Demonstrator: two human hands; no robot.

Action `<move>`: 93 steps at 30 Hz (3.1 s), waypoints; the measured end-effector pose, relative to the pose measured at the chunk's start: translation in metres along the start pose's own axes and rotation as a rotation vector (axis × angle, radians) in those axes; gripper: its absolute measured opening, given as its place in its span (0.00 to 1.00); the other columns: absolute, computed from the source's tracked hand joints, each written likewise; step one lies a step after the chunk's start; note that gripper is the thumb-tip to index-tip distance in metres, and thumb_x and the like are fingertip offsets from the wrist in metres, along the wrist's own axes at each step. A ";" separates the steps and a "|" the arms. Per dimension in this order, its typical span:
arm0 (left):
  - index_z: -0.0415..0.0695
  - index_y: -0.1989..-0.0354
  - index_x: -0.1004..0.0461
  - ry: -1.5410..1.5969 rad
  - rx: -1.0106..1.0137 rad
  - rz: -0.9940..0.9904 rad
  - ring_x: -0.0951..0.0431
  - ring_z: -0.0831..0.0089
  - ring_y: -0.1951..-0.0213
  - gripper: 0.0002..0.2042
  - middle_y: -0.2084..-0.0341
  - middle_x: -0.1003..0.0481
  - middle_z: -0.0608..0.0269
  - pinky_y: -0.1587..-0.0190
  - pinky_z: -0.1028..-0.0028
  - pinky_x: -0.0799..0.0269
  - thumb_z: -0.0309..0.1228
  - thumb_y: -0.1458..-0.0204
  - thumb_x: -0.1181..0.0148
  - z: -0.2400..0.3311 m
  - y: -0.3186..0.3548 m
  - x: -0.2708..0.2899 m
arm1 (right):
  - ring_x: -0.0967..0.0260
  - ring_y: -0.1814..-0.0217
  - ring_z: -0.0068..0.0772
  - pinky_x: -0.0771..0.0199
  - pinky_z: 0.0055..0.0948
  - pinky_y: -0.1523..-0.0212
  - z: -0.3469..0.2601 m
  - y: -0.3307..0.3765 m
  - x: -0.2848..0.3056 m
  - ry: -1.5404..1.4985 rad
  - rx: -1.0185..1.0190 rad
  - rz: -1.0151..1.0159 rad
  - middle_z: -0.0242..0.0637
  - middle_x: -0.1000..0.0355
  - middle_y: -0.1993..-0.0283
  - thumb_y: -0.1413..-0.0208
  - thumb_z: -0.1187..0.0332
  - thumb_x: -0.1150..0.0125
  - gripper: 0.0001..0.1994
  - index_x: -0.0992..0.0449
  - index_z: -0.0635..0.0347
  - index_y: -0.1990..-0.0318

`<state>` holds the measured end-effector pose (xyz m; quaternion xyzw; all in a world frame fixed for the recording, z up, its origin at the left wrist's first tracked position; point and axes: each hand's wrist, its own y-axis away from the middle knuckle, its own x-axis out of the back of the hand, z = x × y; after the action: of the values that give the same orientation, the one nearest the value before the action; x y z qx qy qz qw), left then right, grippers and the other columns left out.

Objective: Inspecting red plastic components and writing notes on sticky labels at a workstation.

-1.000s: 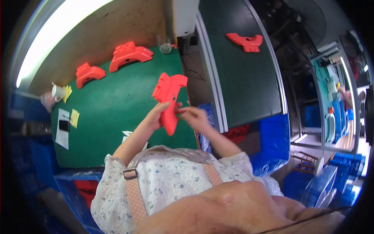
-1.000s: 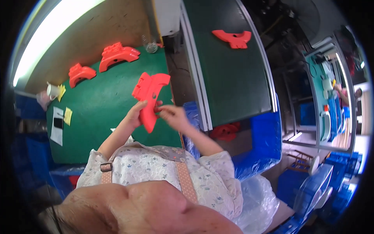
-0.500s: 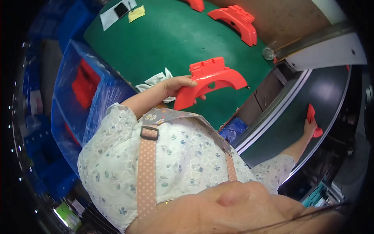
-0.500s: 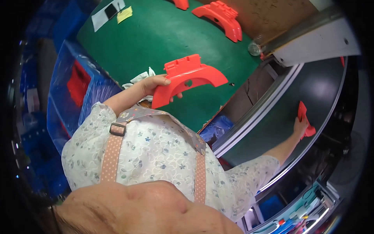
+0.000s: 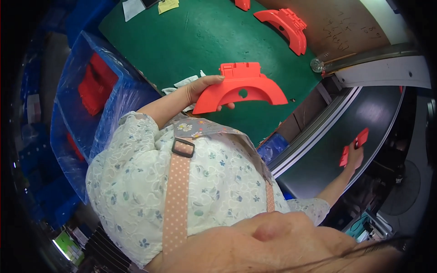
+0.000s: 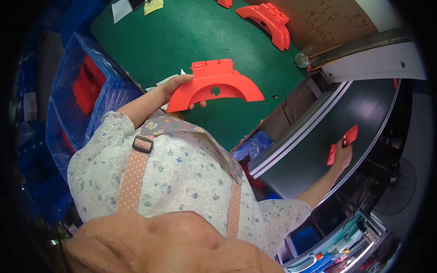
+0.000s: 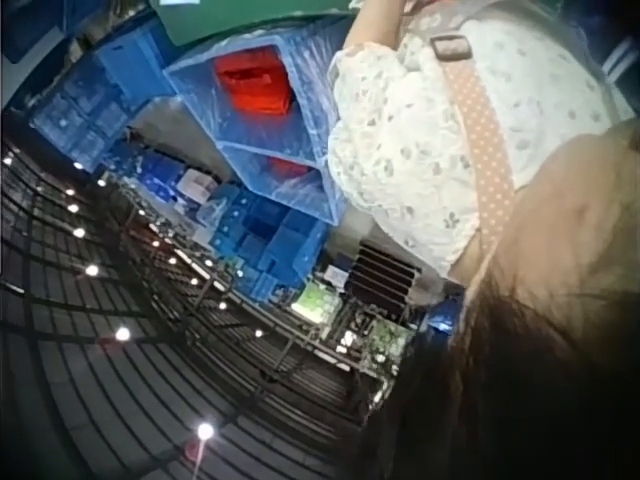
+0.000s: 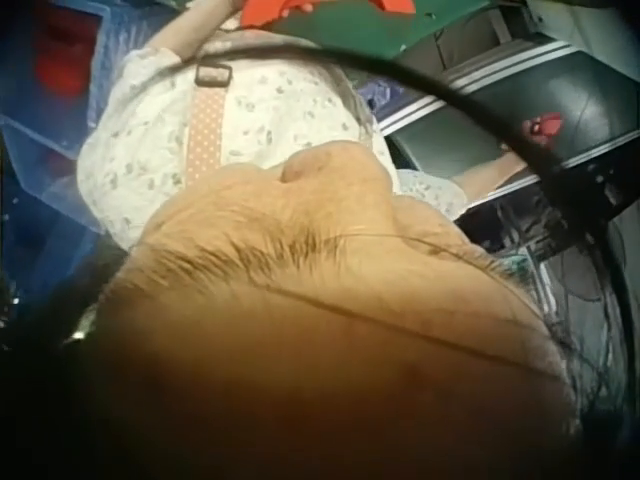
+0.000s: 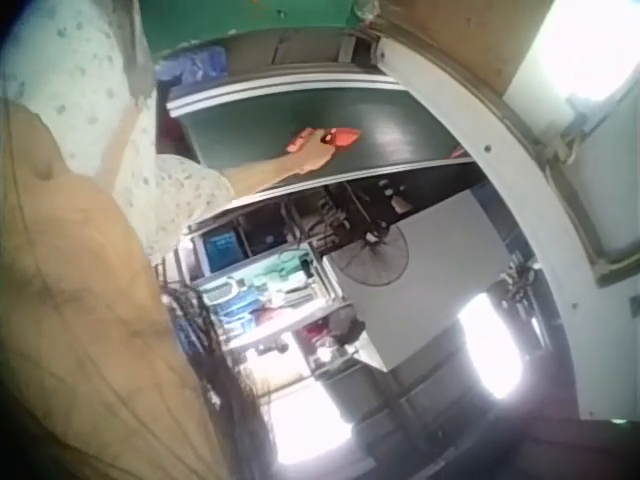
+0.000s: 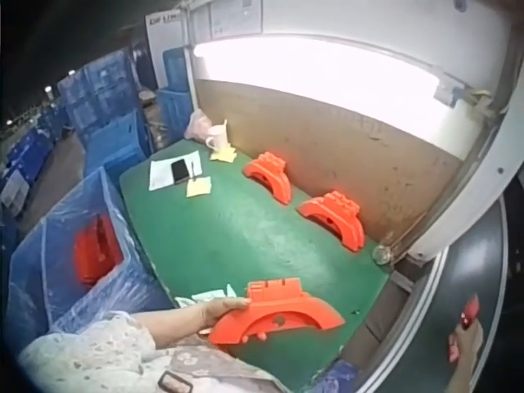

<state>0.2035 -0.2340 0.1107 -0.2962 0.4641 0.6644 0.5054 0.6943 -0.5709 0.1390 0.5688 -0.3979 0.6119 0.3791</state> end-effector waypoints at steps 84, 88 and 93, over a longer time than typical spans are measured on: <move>0.49 0.52 0.42 0.159 -0.458 0.540 0.34 0.69 0.65 0.29 0.62 0.38 0.60 0.59 0.60 0.35 0.54 0.57 0.42 0.327 -0.165 0.181 | 0.43 0.84 0.17 0.47 0.16 0.89 -0.421 0.272 -0.025 -1.606 -0.691 -0.571 0.38 0.30 0.68 0.47 0.60 0.49 0.18 0.37 0.62 0.54; 0.57 0.44 0.60 0.227 -0.530 0.442 0.31 0.72 0.77 0.37 0.59 0.38 0.61 0.68 0.61 0.33 0.46 0.56 0.39 0.325 -0.174 0.194 | 0.41 0.82 0.16 0.45 0.15 0.88 -0.405 0.277 -0.024 -1.474 -0.677 -0.527 0.38 0.30 0.67 0.46 0.61 0.50 0.18 0.37 0.64 0.53; 0.60 0.44 0.62 0.309 -0.585 0.517 0.31 0.72 0.78 0.37 0.62 0.36 0.62 0.70 0.61 0.32 0.43 0.55 0.40 0.314 -0.188 0.185 | 0.41 0.82 0.16 0.43 0.16 0.87 -0.394 0.287 -0.033 -1.436 -0.663 -0.466 0.37 0.30 0.68 0.46 0.61 0.50 0.18 0.37 0.65 0.53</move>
<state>0.3470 0.1376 0.0151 -0.3971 0.3853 0.8209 0.1412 0.2780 -0.3229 0.0759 0.7481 -0.5752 -0.1445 0.2978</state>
